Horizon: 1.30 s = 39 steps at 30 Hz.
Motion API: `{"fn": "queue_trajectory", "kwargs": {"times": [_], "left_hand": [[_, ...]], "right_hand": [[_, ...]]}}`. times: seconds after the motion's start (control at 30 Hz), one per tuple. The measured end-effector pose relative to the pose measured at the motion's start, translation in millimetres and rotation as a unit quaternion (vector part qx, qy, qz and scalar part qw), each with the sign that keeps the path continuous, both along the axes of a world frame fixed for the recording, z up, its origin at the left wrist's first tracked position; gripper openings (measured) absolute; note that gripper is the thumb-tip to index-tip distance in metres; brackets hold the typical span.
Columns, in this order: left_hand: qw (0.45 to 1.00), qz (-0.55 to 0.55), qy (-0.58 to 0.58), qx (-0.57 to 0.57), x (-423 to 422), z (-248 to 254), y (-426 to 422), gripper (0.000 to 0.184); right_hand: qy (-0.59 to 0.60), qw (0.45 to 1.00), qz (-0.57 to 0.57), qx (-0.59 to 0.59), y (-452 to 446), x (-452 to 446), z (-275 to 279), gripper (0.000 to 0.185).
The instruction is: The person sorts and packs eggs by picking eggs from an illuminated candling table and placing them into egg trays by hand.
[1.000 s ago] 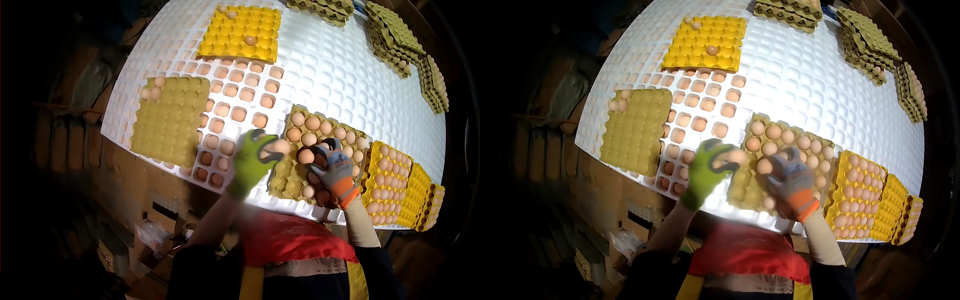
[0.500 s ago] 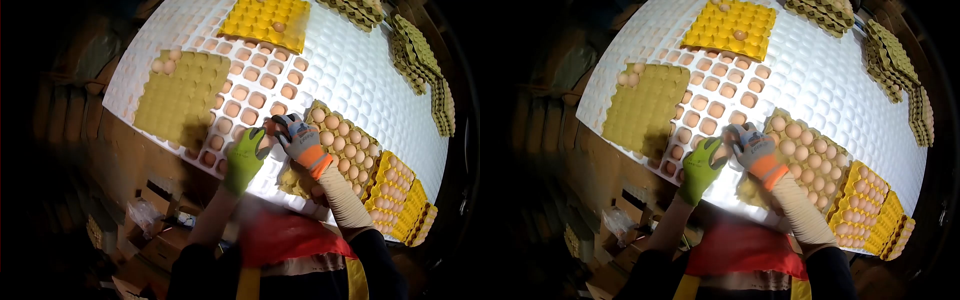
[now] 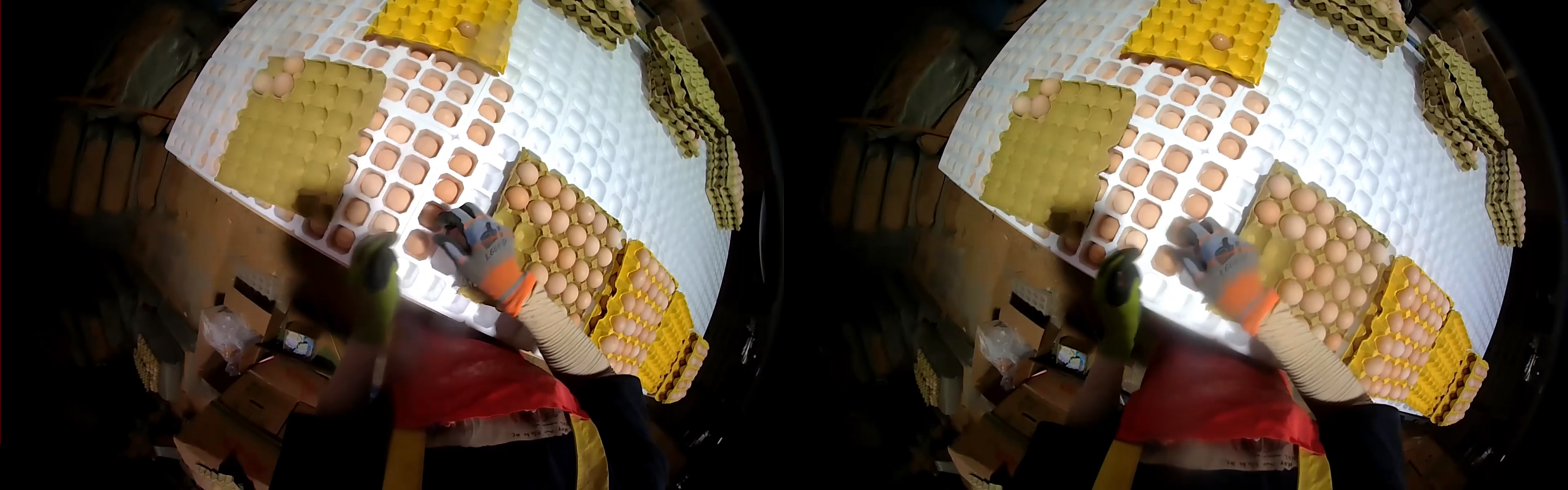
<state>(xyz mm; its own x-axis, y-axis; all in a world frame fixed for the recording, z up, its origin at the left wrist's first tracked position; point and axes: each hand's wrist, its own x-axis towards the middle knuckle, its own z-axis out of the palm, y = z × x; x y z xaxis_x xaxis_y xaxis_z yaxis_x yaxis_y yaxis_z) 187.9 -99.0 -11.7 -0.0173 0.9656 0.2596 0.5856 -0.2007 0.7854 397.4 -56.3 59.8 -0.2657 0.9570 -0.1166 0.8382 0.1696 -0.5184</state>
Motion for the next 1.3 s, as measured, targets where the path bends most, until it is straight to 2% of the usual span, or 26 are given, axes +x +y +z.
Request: {"fn": "queue_trajectory", "kwargs": {"times": [0.03,0.1,0.17,0.2,0.27,0.33,0.4,0.43,0.47,0.5,0.53,0.57,0.63,0.67,0.73,0.8,0.87,0.93,0.97,1.0,1.03,1.07,1.1,1.23,1.27,1.3], "left_hand": [[1.0,-0.005,0.003,0.0,-12,2,-2,0.025],[0.992,0.046,-0.117,-0.013,-30,6,-3,0.026],[0.967,0.087,-0.24,-0.029,-43,9,1,0.028],[0.971,0.105,-0.212,-0.035,-48,5,1,0.029],[0.98,0.06,-0.187,-0.013,-56,-2,8,0.031],[0.979,0.068,-0.194,-0.007,-41,-11,9,0.031],[0.983,-0.007,-0.176,-0.045,7,10,8,0.028],[0.985,-0.05,-0.162,-0.037,38,30,7,0.024],[0.96,-0.088,-0.23,-0.135,59,28,-4,0.029],[0.975,-0.192,-0.099,-0.052,86,45,-3,0.034],[0.956,-0.282,-0.079,-0.008,111,49,-7,0.036],[0.933,-0.356,0.04,0.043,127,58,-10,0.037],[0.883,-0.43,0.181,0.06,151,44,-26,0.037],[0.848,-0.449,0.273,0.071,157,34,-32,0.035],[0.845,-0.465,0.261,0.034,160,37,-24,0.036],[0.835,-0.493,0.246,-0.004,153,42,-21,0.037],[0.894,-0.424,-0.054,-0.136,140,46,-20,0.039],[0.841,-0.379,-0.225,-0.313,139,43,-8,0.044],[0.815,-0.346,-0.28,-0.371,138,42,-13,0.044],[0.814,-0.348,-0.28,-0.372,153,55,-11,0.044],[0.875,-0.405,-0.088,-0.248,170,64,-5,0.043],[0.886,-0.438,0.108,-0.108,183,68,0,0.042],[0.868,-0.452,0.197,0.05,192,54,2,0.042],[0.855,-0.455,0.209,0.134,185,29,8,0.037],[0.881,-0.449,0.148,0.03,178,32,10,0.041],[0.892,-0.438,0.083,-0.074,170,35,12,0.045]], "right_hand": [[0.155,0.988,-0.025,-0.011,-10,-14,-14,0.022],[0.421,0.905,-0.046,-0.043,-35,-48,-68,0.036],[0.214,0.974,0.072,0.031,-35,-73,-88,0.018],[0.118,0.981,0.127,0.083,-33,-86,-98,0.012],[0.151,0.974,0.104,0.134,-47,-89,-121,0.01],[0.173,0.971,0.069,0.153,-60,-51,-72,0.015],[0.32,0.917,-0.16,0.176,-89,9,-23,0.022],[0.179,0.952,-0.177,0.176,-116,46,-20,0.023],[0.074,0.971,-0.175,0.142,-128,76,-4,0.026],[-0.033,0.98,-0.162,0.109,-140,107,12,0.028],[-0.101,0.985,-0.136,0.041,-139,125,39,0.032],[-0.1,0.984,-0.142,0.041,-149,132,29,0.032],[-0.232,0.968,-0.091,0.023,-169,141,-3,0.037],[-0.204,0.974,-0.093,0.035,-174,147,-9,0.039],[-0.031,0.972,-0.211,0.098,-179,147,9,0.035],[0.218,0.934,-0.272,0.083,-190,161,7,0.036],[0.364,0.869,-0.336,0.022,-215,173,-17,0.042],[0.522,0.771,-0.362,-0.035,-220,174,-5,0.047],[0.522,0.769,-0.367,-0.035,-223,175,-3,0.047],[0.556,0.744,-0.367,-0.055,-224,175,-2,0.05],[0.589,0.717,-0.365,-0.075,-224,175,-2,0.053],[0.589,0.717,-0.365,-0.073,-224,175,-4,0.053],[0.59,0.717,-0.364,-0.069,-225,174,-9,0.052],[0.589,0.729,-0.336,-0.098,-207,183,4,0.046],[0.472,0.806,-0.342,-0.1,-194,182,8,0.047],[0.238,0.92,-0.31,-0.038,-182,177,12,0.05]]}}
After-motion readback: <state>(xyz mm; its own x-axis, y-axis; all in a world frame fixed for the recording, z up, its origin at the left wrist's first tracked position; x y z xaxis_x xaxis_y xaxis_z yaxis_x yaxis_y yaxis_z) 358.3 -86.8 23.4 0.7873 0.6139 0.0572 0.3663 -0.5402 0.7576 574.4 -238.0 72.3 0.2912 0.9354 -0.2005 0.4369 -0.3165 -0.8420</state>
